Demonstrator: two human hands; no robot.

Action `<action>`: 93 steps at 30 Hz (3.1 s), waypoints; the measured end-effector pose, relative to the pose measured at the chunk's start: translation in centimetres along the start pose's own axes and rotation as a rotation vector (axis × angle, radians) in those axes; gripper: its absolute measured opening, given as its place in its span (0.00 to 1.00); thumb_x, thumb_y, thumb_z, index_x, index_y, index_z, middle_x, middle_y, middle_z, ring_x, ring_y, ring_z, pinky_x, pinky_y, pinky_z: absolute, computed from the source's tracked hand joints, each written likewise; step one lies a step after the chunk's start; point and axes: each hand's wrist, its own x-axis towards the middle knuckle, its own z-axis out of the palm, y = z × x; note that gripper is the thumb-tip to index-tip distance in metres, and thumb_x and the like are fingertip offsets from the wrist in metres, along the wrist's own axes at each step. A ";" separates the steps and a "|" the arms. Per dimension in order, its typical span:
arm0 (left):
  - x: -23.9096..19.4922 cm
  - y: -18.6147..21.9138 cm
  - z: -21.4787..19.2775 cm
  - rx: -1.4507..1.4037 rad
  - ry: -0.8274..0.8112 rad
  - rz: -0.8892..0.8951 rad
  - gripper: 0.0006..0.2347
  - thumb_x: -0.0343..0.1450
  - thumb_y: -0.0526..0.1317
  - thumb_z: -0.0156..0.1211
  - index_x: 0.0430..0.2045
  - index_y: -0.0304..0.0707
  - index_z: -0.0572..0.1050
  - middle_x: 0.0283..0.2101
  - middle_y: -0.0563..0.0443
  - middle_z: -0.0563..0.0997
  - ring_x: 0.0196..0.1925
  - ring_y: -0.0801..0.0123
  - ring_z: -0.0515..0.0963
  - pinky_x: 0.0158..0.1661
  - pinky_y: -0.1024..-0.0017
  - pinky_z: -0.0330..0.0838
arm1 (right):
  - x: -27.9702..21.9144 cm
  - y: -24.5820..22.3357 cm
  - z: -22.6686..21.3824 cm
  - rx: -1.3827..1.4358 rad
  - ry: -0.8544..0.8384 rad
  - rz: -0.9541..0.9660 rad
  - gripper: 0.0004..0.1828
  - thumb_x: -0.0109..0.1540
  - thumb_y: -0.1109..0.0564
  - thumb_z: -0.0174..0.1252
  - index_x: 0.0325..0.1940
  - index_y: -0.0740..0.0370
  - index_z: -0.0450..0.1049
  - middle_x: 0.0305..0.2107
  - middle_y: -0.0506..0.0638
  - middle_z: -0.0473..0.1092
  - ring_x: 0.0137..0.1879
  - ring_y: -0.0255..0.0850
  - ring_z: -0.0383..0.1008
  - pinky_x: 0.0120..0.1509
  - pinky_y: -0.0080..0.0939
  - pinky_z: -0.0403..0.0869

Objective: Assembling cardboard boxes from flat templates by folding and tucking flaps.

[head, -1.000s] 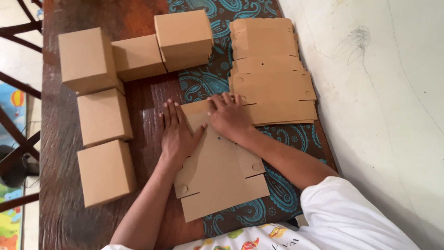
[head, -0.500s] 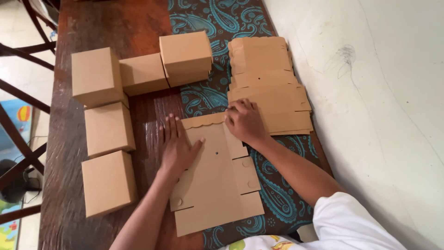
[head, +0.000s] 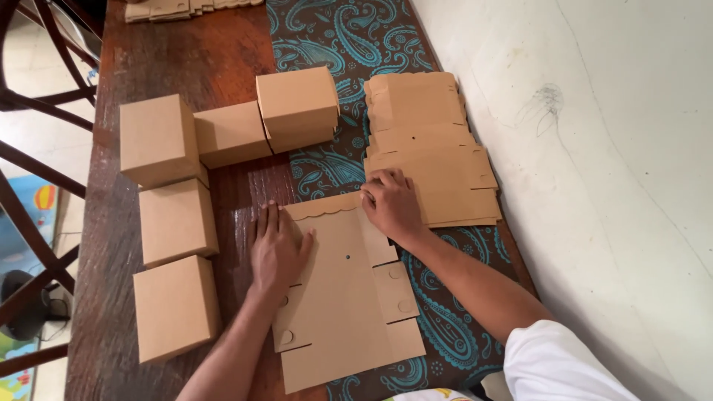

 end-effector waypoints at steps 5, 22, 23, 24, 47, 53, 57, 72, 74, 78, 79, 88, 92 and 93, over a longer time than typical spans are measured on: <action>0.0 0.0 0.2 -0.010 -0.007 -0.017 0.32 0.69 0.59 0.57 0.59 0.29 0.73 0.66 0.35 0.73 0.72 0.49 0.68 0.68 0.52 0.55 | -0.1 0.4 0.5 -0.034 -0.019 -0.021 0.09 0.67 0.52 0.58 0.47 0.56 0.80 0.45 0.49 0.68 0.59 0.48 0.67 0.58 0.53 0.70; 0.0 -0.4 0.8 -0.056 0.069 0.104 0.23 0.69 0.53 0.62 0.53 0.37 0.79 0.63 0.43 0.76 0.69 0.50 0.70 0.65 0.55 0.62 | 0.2 0.7 -0.2 0.052 -0.114 -0.105 0.11 0.72 0.47 0.52 0.51 0.48 0.79 0.46 0.45 0.67 0.62 0.45 0.65 0.63 0.55 0.67; 0.0 -0.3 0.5 -0.059 0.069 0.113 0.22 0.69 0.52 0.61 0.53 0.40 0.78 0.63 0.43 0.76 0.69 0.49 0.70 0.64 0.54 0.63 | 0.2 0.3 -1.0 0.065 -0.164 -0.140 0.13 0.70 0.45 0.55 0.55 0.48 0.78 0.49 0.46 0.67 0.64 0.46 0.64 0.64 0.56 0.65; 0.0 -0.3 0.3 -0.061 0.069 0.121 0.21 0.70 0.52 0.60 0.53 0.42 0.78 0.63 0.44 0.76 0.69 0.48 0.70 0.64 0.54 0.64 | 0.2 -0.2 -1.8 0.077 -0.215 -0.176 0.17 0.68 0.42 0.58 0.58 0.48 0.77 0.51 0.47 0.68 0.66 0.47 0.62 0.65 0.58 0.64; -1.9 7.0 -6.8 -0.053 -0.658 0.385 0.38 0.72 0.73 0.31 0.76 0.56 0.49 0.79 0.40 0.42 0.80 0.39 0.36 0.72 0.41 0.31 | 1.8 1.9 0.5 0.301 -0.002 -0.156 0.09 0.66 0.58 0.60 0.48 0.53 0.84 0.41 0.48 0.78 0.53 0.46 0.77 0.57 0.50 0.76; -2.1 7.1 -4.3 0.036 -0.412 0.354 0.35 0.71 0.69 0.43 0.68 0.47 0.63 0.75 0.41 0.51 0.73 0.43 0.54 0.66 0.46 0.52 | 2.4 0.5 -3.5 0.446 0.081 -0.200 0.10 0.67 0.61 0.59 0.49 0.53 0.83 0.41 0.48 0.79 0.49 0.49 0.80 0.56 0.50 0.78; -2.5 7.1 -3.0 0.144 -0.296 0.253 0.29 0.74 0.61 0.50 0.67 0.48 0.65 0.64 0.43 0.64 0.64 0.48 0.67 0.57 0.53 0.66 | 1.8 -1.3 -7.3 0.564 0.057 -0.205 0.11 0.67 0.65 0.59 0.49 0.56 0.83 0.38 0.51 0.81 0.46 0.51 0.82 0.53 0.52 0.80; -7.6 7.5 -9.8 0.328 -0.075 0.167 0.39 0.60 0.66 0.67 0.61 0.42 0.70 0.52 0.40 0.78 0.54 0.46 0.77 0.49 0.57 0.74 | -3.4 -5.6 -12.2 0.831 -0.074 -0.514 0.21 0.63 0.76 0.55 0.54 0.58 0.76 0.40 0.50 0.78 0.41 0.41 0.80 0.46 0.37 0.78; -6.8 7.4 -10.3 0.296 -0.061 0.217 0.40 0.61 0.65 0.67 0.64 0.42 0.67 0.57 0.40 0.75 0.56 0.44 0.76 0.52 0.49 0.73 | -1.7 -5.5 -12.0 0.792 -0.035 -0.580 0.22 0.62 0.77 0.55 0.53 0.56 0.76 0.36 0.47 0.76 0.36 0.37 0.75 0.38 0.32 0.74; -5.3 8.9 -9.9 0.160 -0.042 0.255 0.33 0.63 0.58 0.69 0.61 0.42 0.72 0.58 0.36 0.71 0.56 0.45 0.76 0.50 0.50 0.73 | 1.6 -5.5 -11.8 0.922 -0.051 -0.524 0.20 0.59 0.77 0.52 0.46 0.61 0.80 0.30 0.56 0.77 0.35 0.50 0.79 0.45 0.52 0.78; -4.7 8.7 -8.7 0.160 -0.045 0.256 0.33 0.63 0.58 0.69 0.61 0.42 0.72 0.58 0.36 0.71 0.56 0.45 0.76 0.50 0.50 0.73 | 2.2 -5.2 -11.8 0.924 -0.052 -0.520 0.20 0.59 0.77 0.52 0.46 0.61 0.80 0.30 0.56 0.77 0.35 0.50 0.79 0.45 0.52 0.78; -2.0 4.7 -1.4 -0.082 -0.063 0.335 0.28 0.73 0.63 0.51 0.53 0.37 0.76 0.71 0.38 0.62 0.72 0.34 0.60 0.63 0.37 0.60 | 1.7 -1.4 -11.6 0.622 -0.017 -0.311 0.13 0.66 0.70 0.55 0.45 0.60 0.82 0.30 0.52 0.80 0.37 0.47 0.82 0.45 0.47 0.80; -1.3 2.1 0.7 -0.173 -0.190 0.394 0.31 0.67 0.61 0.58 0.60 0.40 0.72 0.56 0.43 0.76 0.59 0.43 0.77 0.48 0.48 0.76 | 0.5 0.6 -10.2 0.508 -0.129 -0.345 0.06 0.62 0.66 0.62 0.39 0.60 0.82 0.37 0.54 0.81 0.49 0.53 0.81 0.53 0.52 0.78; -1.1 1.8 0.1 -0.179 -0.210 0.423 0.32 0.66 0.61 0.58 0.59 0.36 0.73 0.50 0.41 0.81 0.53 0.43 0.80 0.45 0.48 0.77 | 0.1 0.7 -10.1 0.495 -0.175 -0.363 0.05 0.63 0.66 0.62 0.39 0.60 0.83 0.41 0.53 0.82 0.54 0.53 0.81 0.57 0.53 0.76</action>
